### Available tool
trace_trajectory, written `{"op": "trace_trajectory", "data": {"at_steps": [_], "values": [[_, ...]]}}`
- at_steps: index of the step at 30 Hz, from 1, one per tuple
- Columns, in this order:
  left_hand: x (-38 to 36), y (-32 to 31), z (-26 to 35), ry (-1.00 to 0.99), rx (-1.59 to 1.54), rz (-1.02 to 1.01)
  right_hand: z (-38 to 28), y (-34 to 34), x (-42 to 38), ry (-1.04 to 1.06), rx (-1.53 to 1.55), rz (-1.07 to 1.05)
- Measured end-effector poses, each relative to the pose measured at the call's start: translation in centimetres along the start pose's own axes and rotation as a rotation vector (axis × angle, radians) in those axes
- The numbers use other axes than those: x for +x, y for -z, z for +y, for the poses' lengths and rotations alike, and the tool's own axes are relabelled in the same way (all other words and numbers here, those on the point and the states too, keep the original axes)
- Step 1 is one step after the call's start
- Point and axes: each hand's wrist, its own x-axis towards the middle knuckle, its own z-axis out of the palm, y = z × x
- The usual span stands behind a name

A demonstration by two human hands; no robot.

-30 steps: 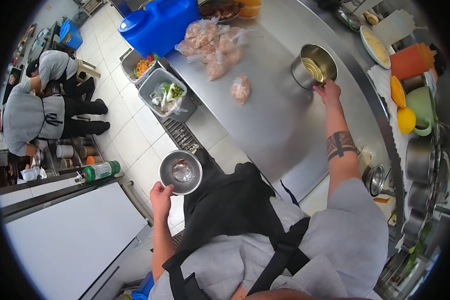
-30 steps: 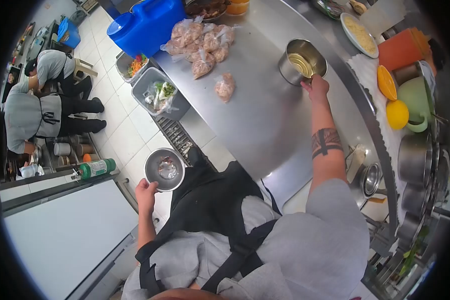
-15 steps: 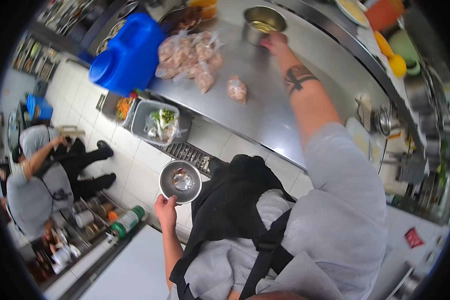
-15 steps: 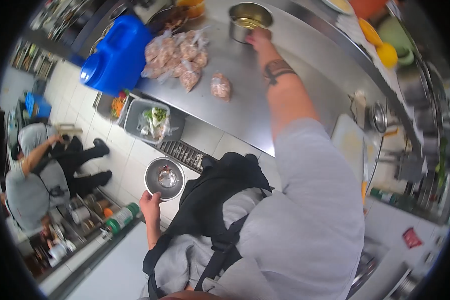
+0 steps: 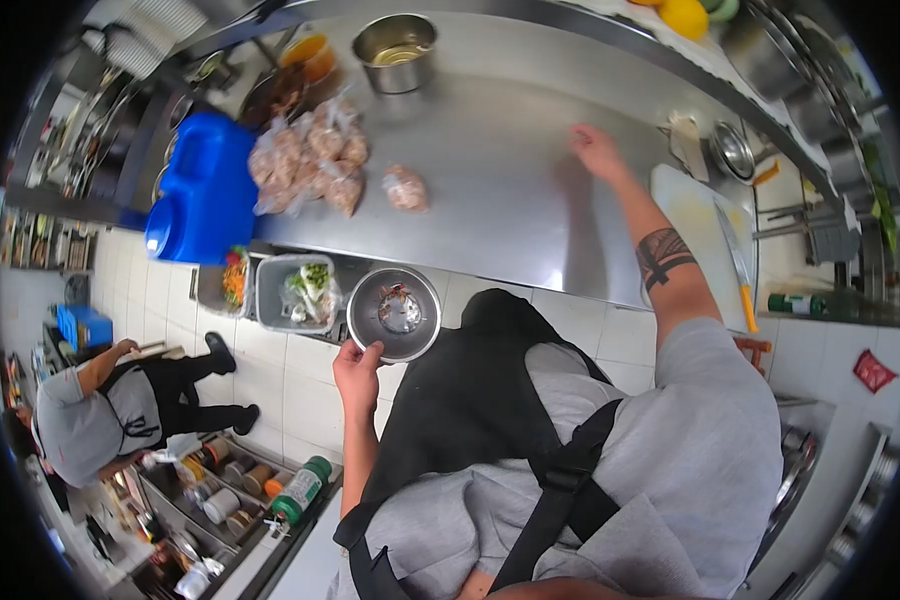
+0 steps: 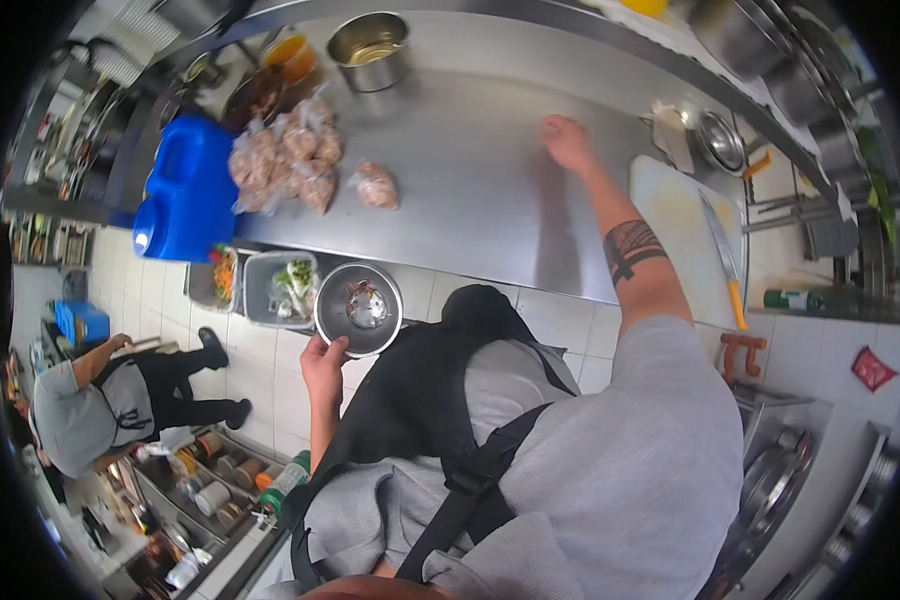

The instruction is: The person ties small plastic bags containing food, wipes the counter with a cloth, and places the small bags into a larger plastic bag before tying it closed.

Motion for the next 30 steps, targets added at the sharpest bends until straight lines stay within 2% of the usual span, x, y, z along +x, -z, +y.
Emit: {"op": "trace_trajectory", "data": {"at_steps": [1, 3, 5, 7, 9, 11, 13, 16, 23, 27, 30], "values": [[0.2, -1.5, 0.2, 0.005, -0.048, -0.024, 3.1, 2.3, -0.4, -0.013, -0.163, 0.099], [0.8, -3.3, 0.4, 0.024, 0.030, -0.066, 8.3, 7.0, -0.9, -0.097, -0.316, 0.147], [1.0, -5.4, 0.4, 0.025, 0.028, -0.090, 13.8, 10.3, -0.5, -0.051, -0.656, 0.238], [0.6, -7.4, 1.4, 0.057, 0.084, -0.090, 19.1, 13.5, 0.8, 0.022, -0.635, 0.183], [0.6, -8.5, 0.5, 0.104, 0.101, -0.096, 24.0, 13.9, 2.1, 0.004, -0.760, 0.104], [0.0, -10.1, 0.4, 0.158, 0.102, -0.047, 27.7, 13.7, 5.4, -0.069, -0.991, -0.191], [-1.0, -11.6, 1.2, 0.189, 0.085, -0.029, 25.9, 12.3, 9.2, 0.002, -0.971, -0.221], [-2.9, -13.3, 1.8, 0.230, 0.078, 0.047, 21.3, 8.1, 15.3, 0.216, -0.850, -0.167], [-5.3, -14.2, 1.7, 0.263, 0.004, 0.185, 5.1, -5.0, 27.2, 0.560, -0.521, -0.185], [-4.9, -15.3, 3.5, 0.194, -0.041, 0.241, -4.2, -10.1, 26.8, 0.651, -0.195, -0.327], [-3.8, -15.2, 4.0, 0.173, 0.001, 0.245, -7.8, -12.4, 20.5, 0.720, -0.025, -0.521]]}}
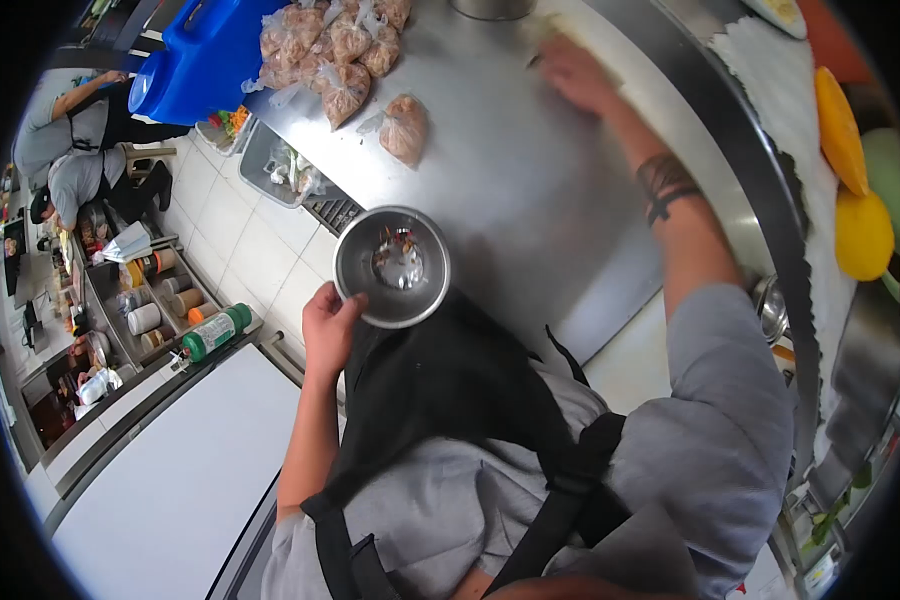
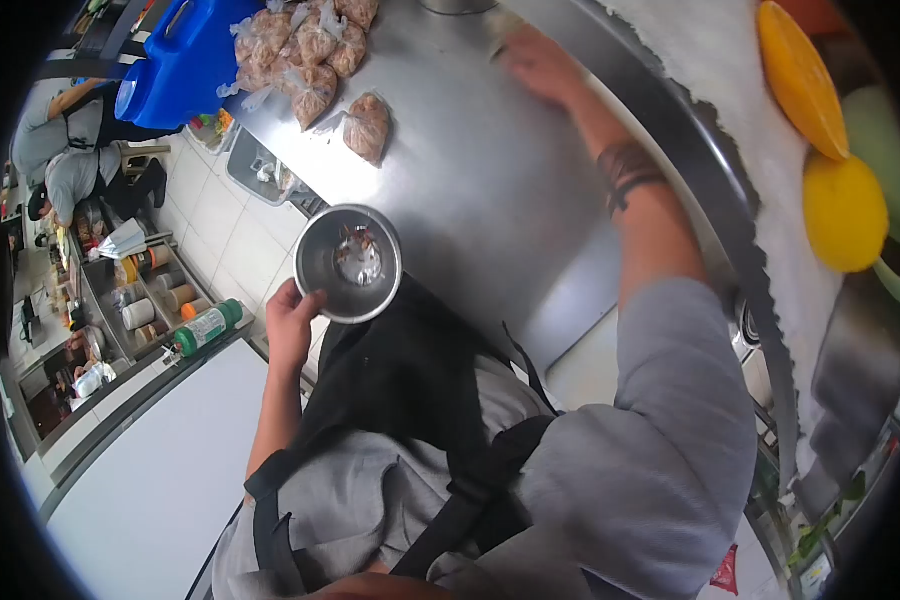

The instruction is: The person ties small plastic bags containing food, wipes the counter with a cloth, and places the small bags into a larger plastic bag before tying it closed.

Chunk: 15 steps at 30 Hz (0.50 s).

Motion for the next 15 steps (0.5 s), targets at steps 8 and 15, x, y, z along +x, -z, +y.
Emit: {"op": "trace_trajectory", "data": {"at_steps": [8, 15], "values": [[4.9, -5.2, 4.0, -0.145, 0.184, -0.136, -20.2, -8.0, -20.6, 0.269, 0.455, -0.192], [7.0, -15.4, 4.7, -0.230, 0.390, -0.455, -21.7, -0.2, -28.0, -0.764, 1.490, 0.532]]}}
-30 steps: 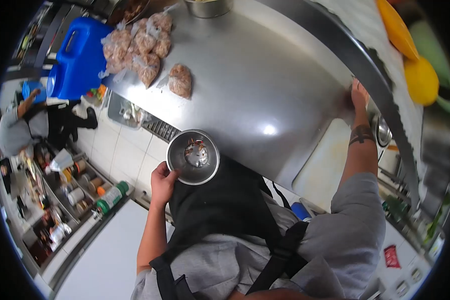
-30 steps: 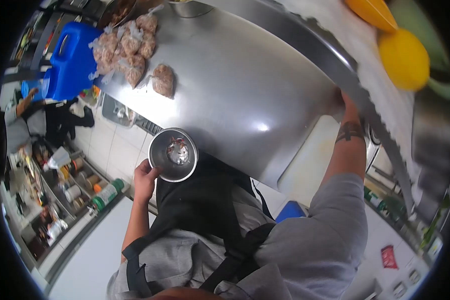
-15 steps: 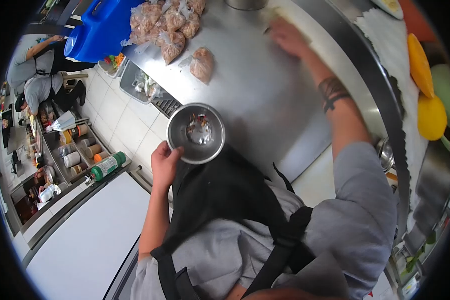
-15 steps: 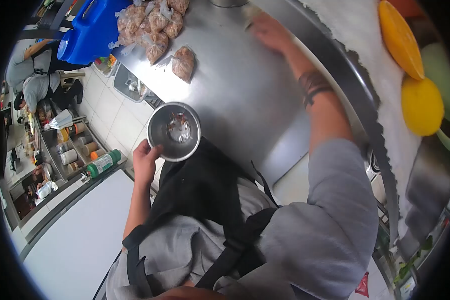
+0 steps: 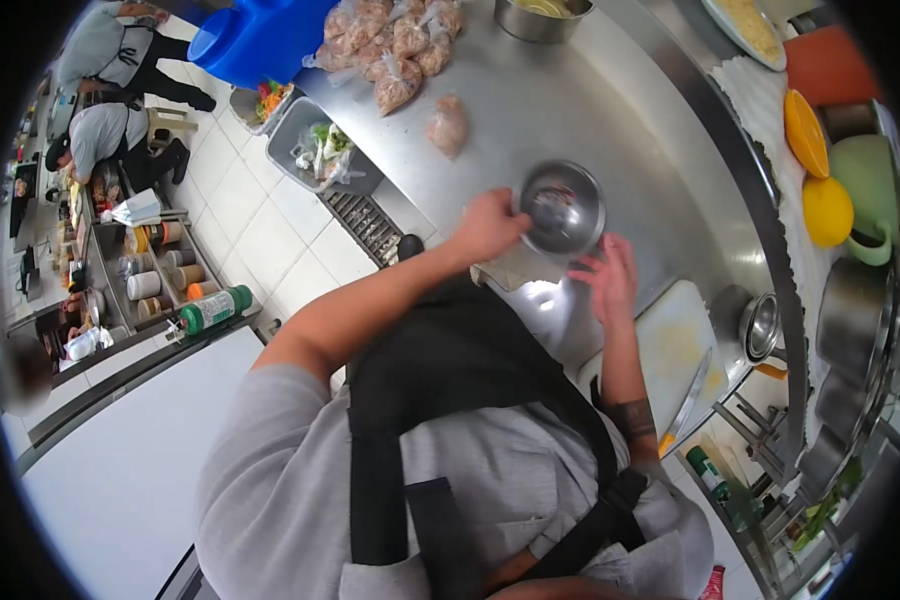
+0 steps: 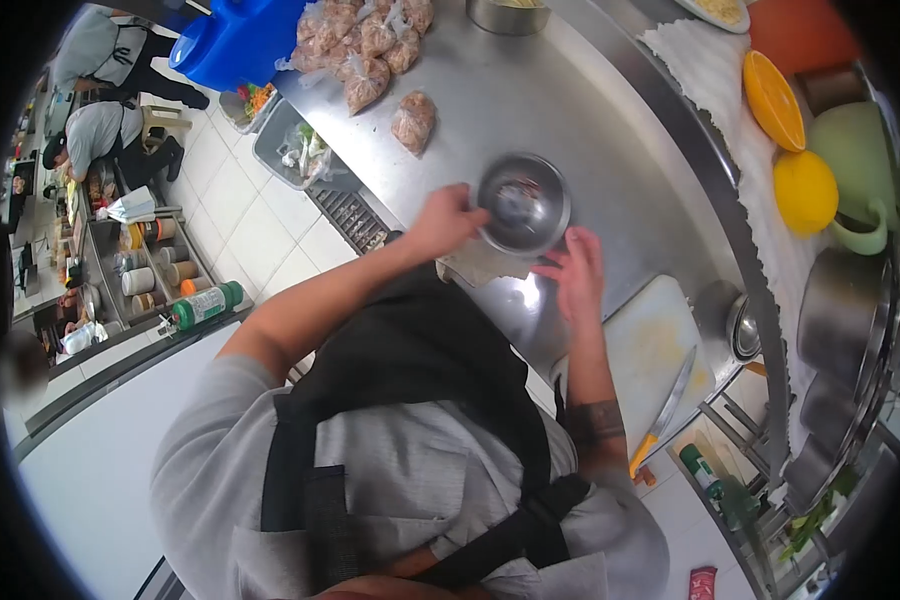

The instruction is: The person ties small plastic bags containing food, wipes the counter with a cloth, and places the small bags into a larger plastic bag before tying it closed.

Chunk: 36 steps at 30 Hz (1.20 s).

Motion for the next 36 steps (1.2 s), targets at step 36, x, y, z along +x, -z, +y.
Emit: {"op": "trace_trajectory", "data": {"at_steps": [36], "values": [[2.2, 17.3, -6.4, -0.563, 0.442, 0.820, 3.2, 11.0, 0.4, 0.349, -0.586, 0.358]]}}
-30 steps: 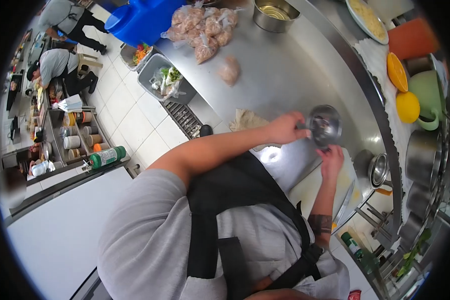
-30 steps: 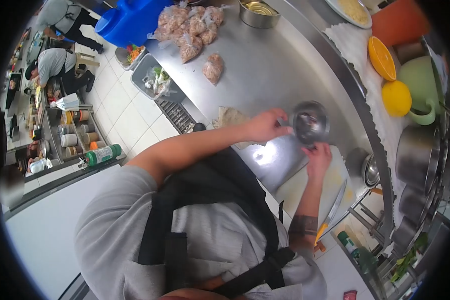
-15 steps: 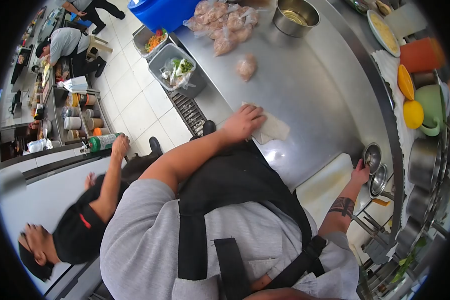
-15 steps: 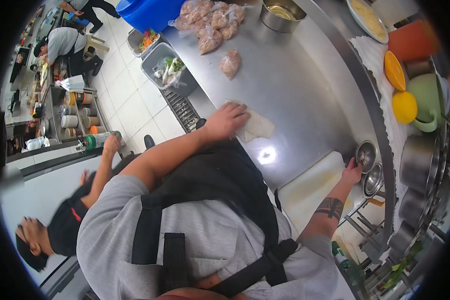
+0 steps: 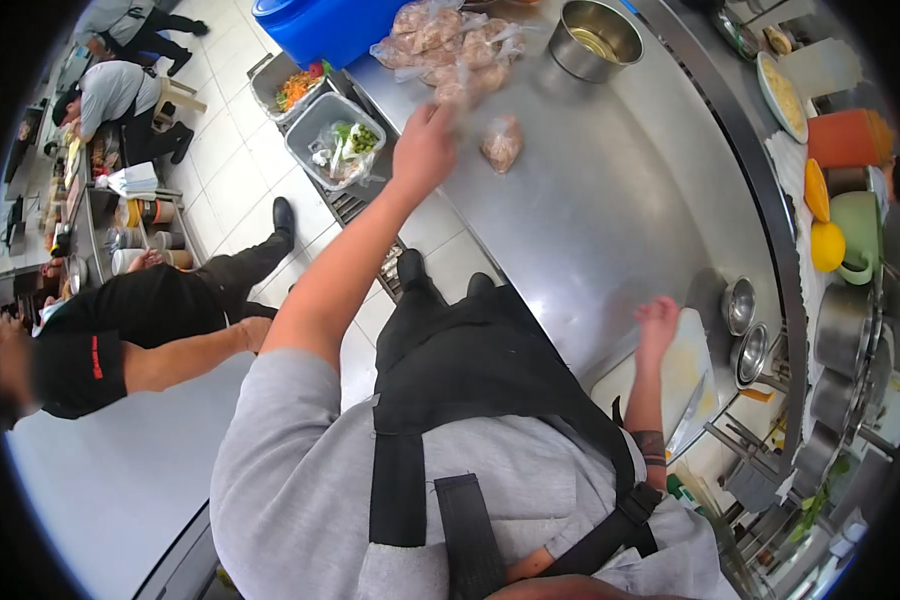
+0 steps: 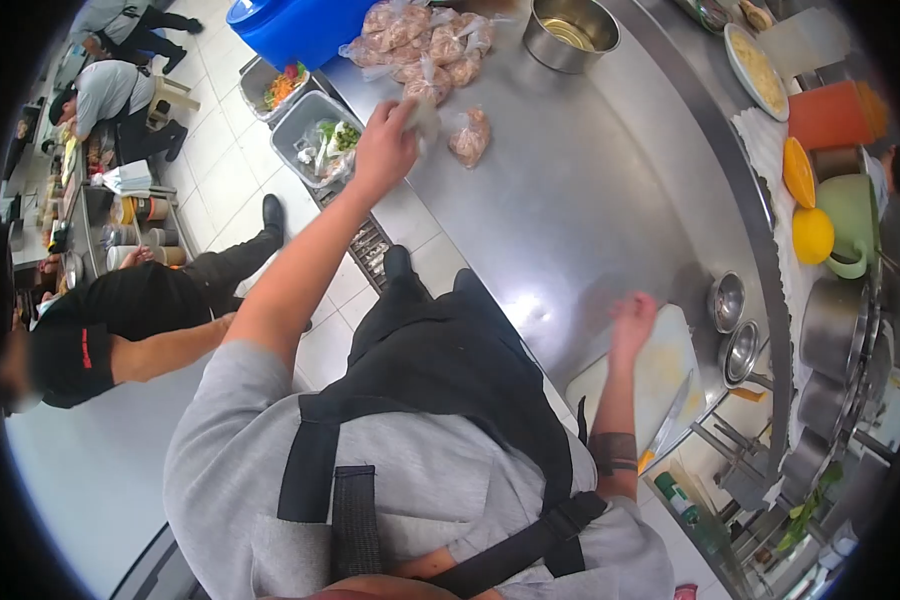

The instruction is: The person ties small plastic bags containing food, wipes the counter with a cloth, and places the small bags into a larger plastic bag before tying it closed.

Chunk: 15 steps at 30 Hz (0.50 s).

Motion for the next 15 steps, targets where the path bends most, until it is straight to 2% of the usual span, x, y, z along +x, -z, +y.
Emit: {"op": "trace_trajectory", "data": {"at_steps": [2, 3, 5, 6, 8, 9, 11, 13, 15], "values": [[3.9, -2.9, -0.7, -0.167, 0.016, 0.066, -0.5, -3.8, -3.6, -0.038, -0.063, -0.126], [5.2, -4.4, -1.5, -0.163, 0.004, 0.064, -0.1, -5.4, -4.9, -0.077, -0.056, -0.176], [6.6, -7.4, -3.3, -0.308, 0.227, -0.368, -1.5, -7.9, -8.0, -0.137, -0.136, -0.293], [6.5, -8.2, -3.8, -0.309, 0.214, -0.374, -2.0, -8.6, -9.1, -0.143, -0.144, -0.282], [6.3, -9.1, -4.7, -0.233, 0.366, -0.656, -2.6, -9.7, -11.1, -0.129, -0.295, -0.466], [6.2, -7.8, -4.8, -0.248, 0.363, -0.668, -2.2, -10.0, -11.8, -0.123, -0.328, -0.461], [4.1, -3.5, -6.1, -0.415, 0.427, -0.794, -1.8, -10.2, -12.9, -0.176, -0.346, -0.437], [1.2, 0.3, -8.6, -0.468, 0.377, -0.749, -2.0, -10.5, -13.5, -0.221, -0.364, -0.415], [2.5, 6.4, -7.8, -0.310, 0.527, -0.984, -3.0, -11.2, -13.5, -0.158, -0.386, -0.385]]}}
